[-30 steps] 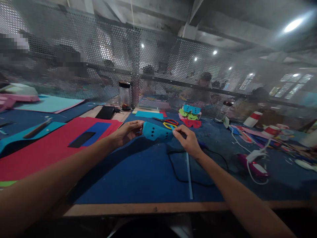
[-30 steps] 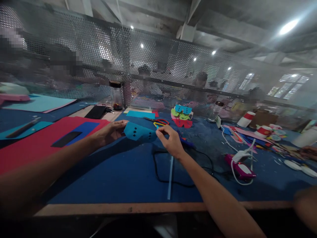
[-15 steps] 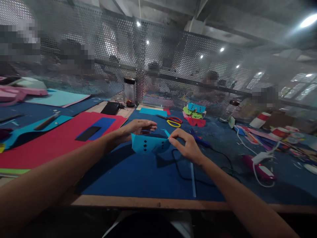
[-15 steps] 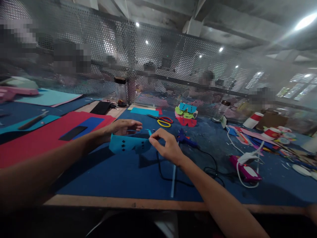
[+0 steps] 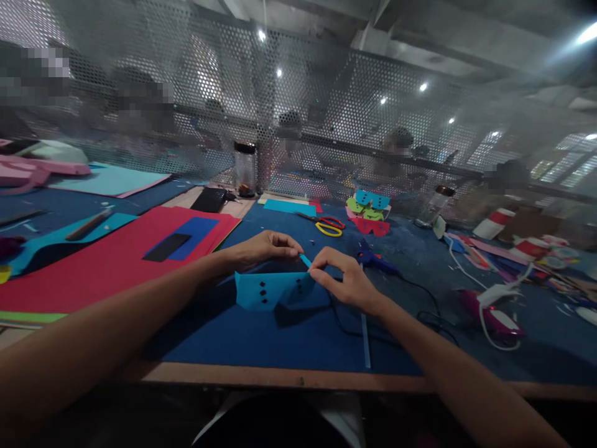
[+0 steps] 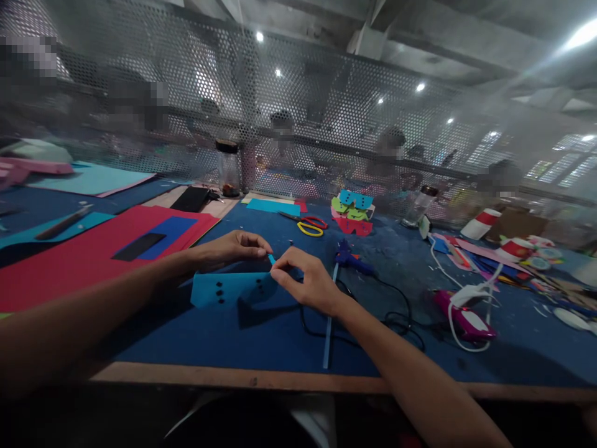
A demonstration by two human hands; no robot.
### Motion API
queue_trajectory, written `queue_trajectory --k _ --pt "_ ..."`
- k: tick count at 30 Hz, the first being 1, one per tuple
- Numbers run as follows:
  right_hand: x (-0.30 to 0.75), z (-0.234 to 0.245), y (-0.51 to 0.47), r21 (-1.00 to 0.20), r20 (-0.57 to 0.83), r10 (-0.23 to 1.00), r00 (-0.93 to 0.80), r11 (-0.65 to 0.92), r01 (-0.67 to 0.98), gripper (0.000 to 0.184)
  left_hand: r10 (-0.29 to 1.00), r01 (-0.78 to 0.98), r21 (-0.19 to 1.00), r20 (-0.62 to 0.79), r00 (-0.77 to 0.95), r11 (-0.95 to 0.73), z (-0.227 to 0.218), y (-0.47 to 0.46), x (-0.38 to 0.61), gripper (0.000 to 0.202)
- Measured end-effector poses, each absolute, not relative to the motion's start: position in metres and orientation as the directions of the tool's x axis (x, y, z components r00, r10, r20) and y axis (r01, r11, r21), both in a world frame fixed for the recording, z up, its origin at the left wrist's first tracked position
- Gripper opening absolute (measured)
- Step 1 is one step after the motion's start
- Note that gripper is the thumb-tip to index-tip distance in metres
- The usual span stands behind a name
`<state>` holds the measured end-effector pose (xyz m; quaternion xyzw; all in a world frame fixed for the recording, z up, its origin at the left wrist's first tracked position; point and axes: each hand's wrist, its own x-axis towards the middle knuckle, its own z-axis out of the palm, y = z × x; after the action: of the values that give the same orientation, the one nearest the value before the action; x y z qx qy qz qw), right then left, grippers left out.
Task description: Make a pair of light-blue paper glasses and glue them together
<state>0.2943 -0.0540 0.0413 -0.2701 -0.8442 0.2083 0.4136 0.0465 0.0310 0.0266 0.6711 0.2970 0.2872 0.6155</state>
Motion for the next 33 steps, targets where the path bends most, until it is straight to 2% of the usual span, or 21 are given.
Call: queue_trajectory --k 12,20,26,33 --pt "0.295 0.040 -0.054 -0.580 0.561 0.641 -0.524 0.756 0.303 0.015 0.748 0.079 0.980 0.088 0.658 -0.185 0.029 0.024 0.050 0.014" --pt "0.295 0.039 -0.052 -0.574 0.574 0.633 -0.520 0.764 0.296 0.012 0.778 0.066 0.976 0.125 0.616 -0.209 0.028 0.022 0.058 0.018" --pt "0.295 0.040 -0.051 -0.584 0.581 0.653 -0.486 0.750 0.310 0.013 0.805 0.066 0.986 0.089 0.586 -0.156 0.025 0.032 0.051 0.029" --pt "0.302 0.045 -0.044 -0.593 0.608 0.691 -0.391 0.723 0.356 0.020 0.908 -0.048 0.996 0.094 0.409 -0.081 0.024 0.042 0.044 0.040"
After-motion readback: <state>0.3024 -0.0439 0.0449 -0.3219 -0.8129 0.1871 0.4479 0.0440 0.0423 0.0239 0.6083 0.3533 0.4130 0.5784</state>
